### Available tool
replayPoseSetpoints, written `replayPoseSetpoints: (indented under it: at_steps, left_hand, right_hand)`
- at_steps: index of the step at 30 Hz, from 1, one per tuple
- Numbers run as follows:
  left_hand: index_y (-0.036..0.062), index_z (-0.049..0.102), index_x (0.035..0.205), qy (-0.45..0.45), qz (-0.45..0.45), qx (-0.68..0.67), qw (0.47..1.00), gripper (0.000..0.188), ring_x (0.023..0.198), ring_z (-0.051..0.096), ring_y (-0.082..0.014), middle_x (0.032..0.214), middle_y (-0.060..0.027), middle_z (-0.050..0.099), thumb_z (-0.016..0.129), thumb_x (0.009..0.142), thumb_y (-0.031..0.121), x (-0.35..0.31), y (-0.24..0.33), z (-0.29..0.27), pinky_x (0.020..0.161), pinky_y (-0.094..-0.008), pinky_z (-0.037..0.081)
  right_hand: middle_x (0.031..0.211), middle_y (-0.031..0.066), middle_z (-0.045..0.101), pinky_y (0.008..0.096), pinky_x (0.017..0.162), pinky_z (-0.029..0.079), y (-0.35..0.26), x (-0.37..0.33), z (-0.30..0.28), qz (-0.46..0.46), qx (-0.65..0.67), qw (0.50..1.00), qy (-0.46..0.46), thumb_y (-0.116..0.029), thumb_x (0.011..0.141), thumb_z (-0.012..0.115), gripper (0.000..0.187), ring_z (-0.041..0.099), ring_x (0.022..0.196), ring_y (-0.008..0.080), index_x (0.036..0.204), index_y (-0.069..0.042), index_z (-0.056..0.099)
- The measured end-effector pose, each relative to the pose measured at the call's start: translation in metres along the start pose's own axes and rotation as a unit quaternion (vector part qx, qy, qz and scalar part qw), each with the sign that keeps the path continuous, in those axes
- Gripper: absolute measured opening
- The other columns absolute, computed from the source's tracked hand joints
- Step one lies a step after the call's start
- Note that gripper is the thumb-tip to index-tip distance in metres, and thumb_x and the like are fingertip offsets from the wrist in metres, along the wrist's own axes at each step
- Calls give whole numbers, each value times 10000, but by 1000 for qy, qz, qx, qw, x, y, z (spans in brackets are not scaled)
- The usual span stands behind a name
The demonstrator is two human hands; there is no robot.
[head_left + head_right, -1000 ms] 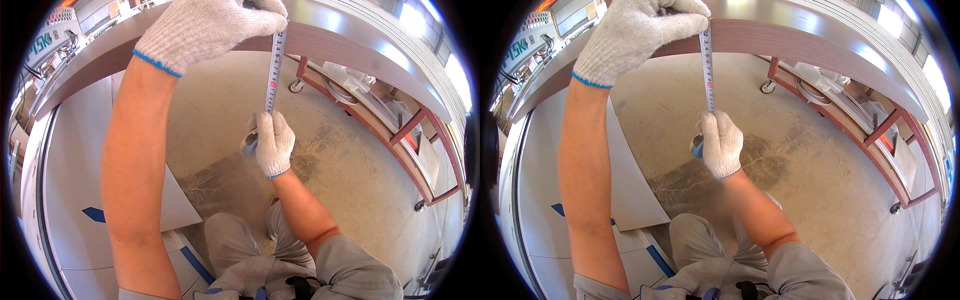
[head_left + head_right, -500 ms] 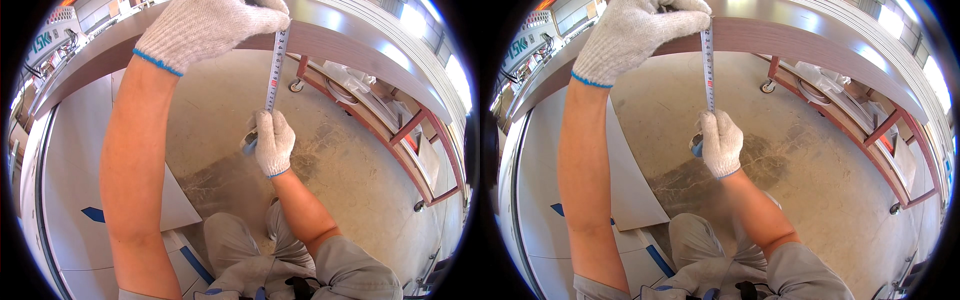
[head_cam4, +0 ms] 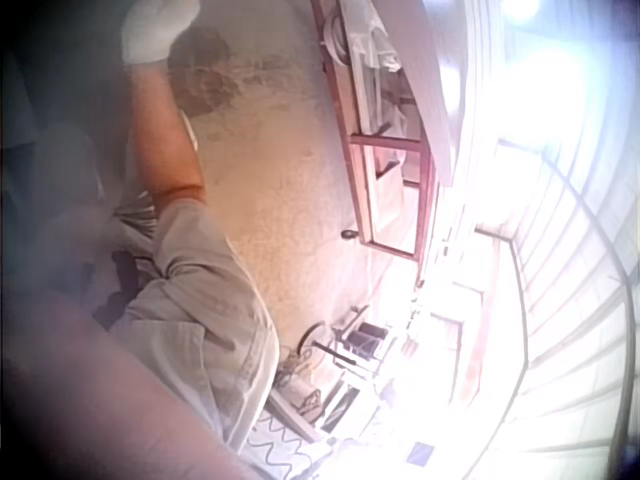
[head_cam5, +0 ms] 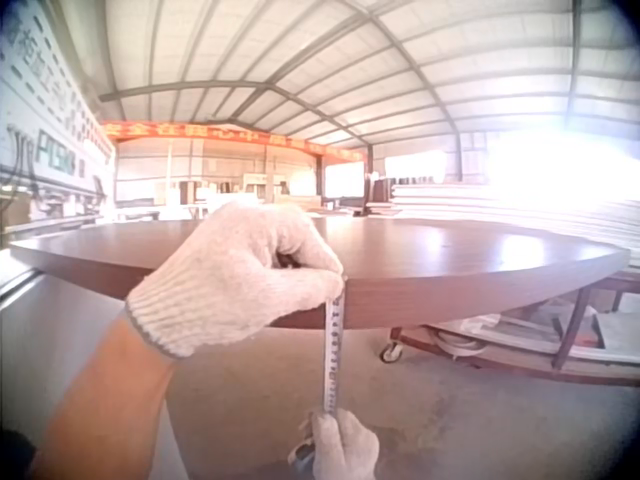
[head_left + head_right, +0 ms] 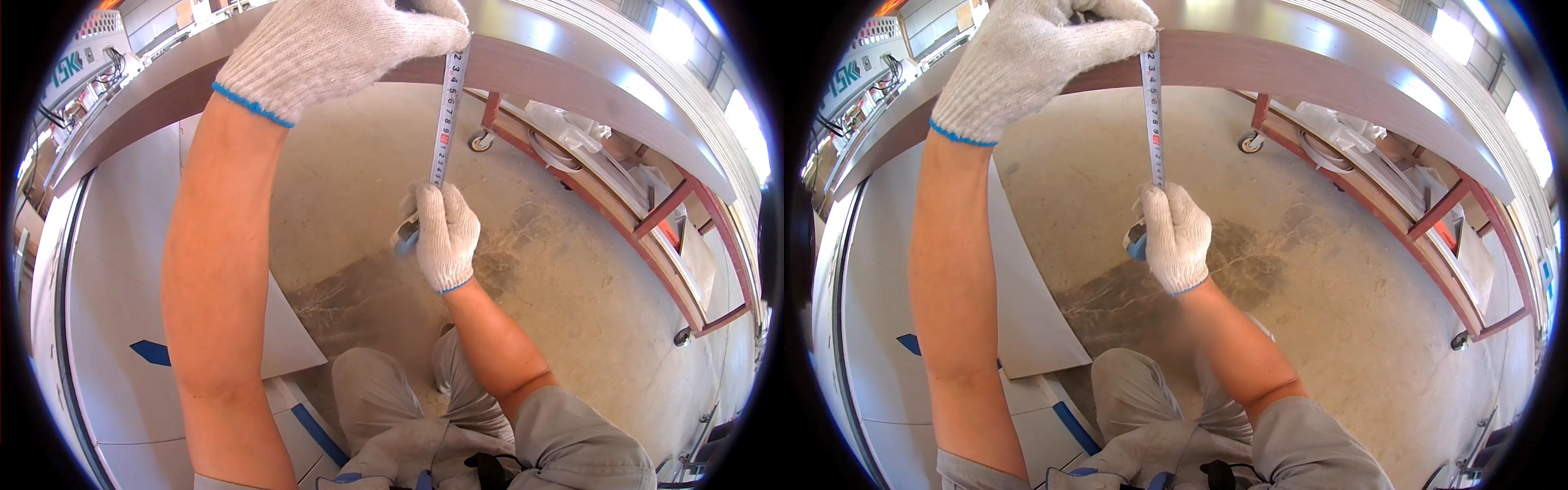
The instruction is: The person measures a wooden board with a tape measure, retrieves and unboxes hardware from a cardboard box, and measures the hardware with the tape measure before holding it against the board.
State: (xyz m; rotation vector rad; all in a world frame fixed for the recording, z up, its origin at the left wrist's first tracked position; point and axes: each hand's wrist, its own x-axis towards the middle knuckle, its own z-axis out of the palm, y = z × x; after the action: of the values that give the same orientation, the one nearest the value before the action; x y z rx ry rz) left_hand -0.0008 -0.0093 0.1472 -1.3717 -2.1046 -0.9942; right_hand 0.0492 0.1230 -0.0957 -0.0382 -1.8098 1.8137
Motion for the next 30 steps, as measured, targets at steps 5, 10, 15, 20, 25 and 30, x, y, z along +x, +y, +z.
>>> replayPoseSetpoints:
  at_steps: [5, 10, 15, 20, 25, 30]
  left_hand:
    - [-36, 773, 869, 16, -64, 35, 997, 155, 655, 604, -99, 731, -55, 698, 767, 867, 119, -8, 16, 4, 583, -290, 469]
    - [-29, 779, 887, -27, -121, 19, 992, 153, 661, 613, -107, 743, -70, 708, 766, 869, 123, 8, 19, 4, 599, -291, 480]
    - [31, 769, 960, 26, 62, 34, 997, 270, 748, 527, -53, 846, 27, 644, 683, 1011, 282, 3, -21, 8, 661, -240, 433]
    - [28, 757, 948, 9, -72, -95, 993, 258, 774, 526, -46, 833, 50, 618, 662, 1031, 252, 0, -11, -7, 704, -242, 446]
    - [31, 745, 969, 73, -113, -215, 967, 405, 768, 545, -74, 833, 15, 636, 552, 1099, 362, 2, -27, -8, 679, -244, 440]
    - [0, 727, 976, 114, -117, -326, 931, 511, 767, 575, -114, 894, -45, 691, 517, 1135, 438, 4, -35, -11, 685, -270, 470]
  right_hand:
    - [833, 52, 690, 288, 602, 529, 0, -5, -2, -10, 26, 1000, -8, -271, 1117, 578, 294, 665, 627, 124, 1043, -5, 679]
    - [831, 56, 690, 292, 684, 546, 0, -12, -17, 5, 5, 1000, -7, -201, 1093, 560, 243, 654, 697, 111, 1077, 4, 689]
    - [808, 68, 669, 278, 548, 527, -22, -21, -21, 119, 83, 989, -43, -181, 1106, 530, 263, 638, 558, 113, 1063, 45, 658]
    - [818, 71, 679, 285, 557, 536, -67, -19, -30, 110, 59, 990, -69, -178, 1106, 529, 256, 649, 574, 112, 1084, 41, 659]
    - [848, 69, 689, 320, 660, 543, -139, 12, -24, -80, -47, 983, -158, -166, 1075, 547, 225, 664, 685, 129, 1007, 0, 683]
    - [826, 69, 676, 370, 715, 541, -178, 49, -11, -205, -117, 943, -235, -99, 989, 613, 119, 680, 802, 197, 919, -40, 689]
